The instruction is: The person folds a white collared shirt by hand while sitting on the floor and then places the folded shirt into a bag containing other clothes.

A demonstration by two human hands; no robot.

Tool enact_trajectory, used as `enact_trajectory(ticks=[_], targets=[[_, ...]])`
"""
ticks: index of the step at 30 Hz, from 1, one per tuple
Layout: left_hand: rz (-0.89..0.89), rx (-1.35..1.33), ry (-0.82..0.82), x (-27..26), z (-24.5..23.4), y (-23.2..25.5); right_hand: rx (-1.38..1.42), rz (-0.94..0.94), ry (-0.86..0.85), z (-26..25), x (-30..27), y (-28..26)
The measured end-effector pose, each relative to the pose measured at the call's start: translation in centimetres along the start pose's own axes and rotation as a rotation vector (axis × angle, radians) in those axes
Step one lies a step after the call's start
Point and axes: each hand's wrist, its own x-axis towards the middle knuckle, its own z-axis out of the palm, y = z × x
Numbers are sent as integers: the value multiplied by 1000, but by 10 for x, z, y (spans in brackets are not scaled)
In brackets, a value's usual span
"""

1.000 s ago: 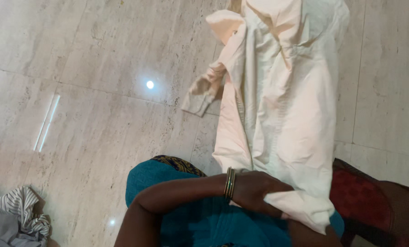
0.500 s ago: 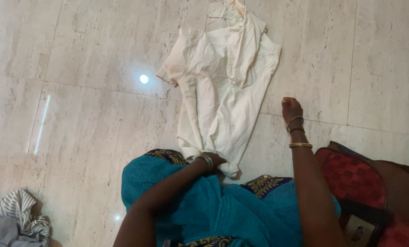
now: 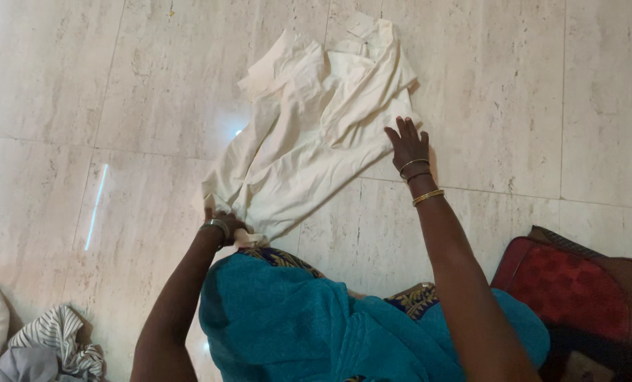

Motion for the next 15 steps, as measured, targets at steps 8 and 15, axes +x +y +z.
enact_trajectory(ticks=[8, 15], targets=[[-10, -153, 234, -18, 43, -29, -131, -201, -148, -26, 7, 28], [24, -380, -376, 6, -11, -38, -280, -213, -511, -87, -116, 24]])
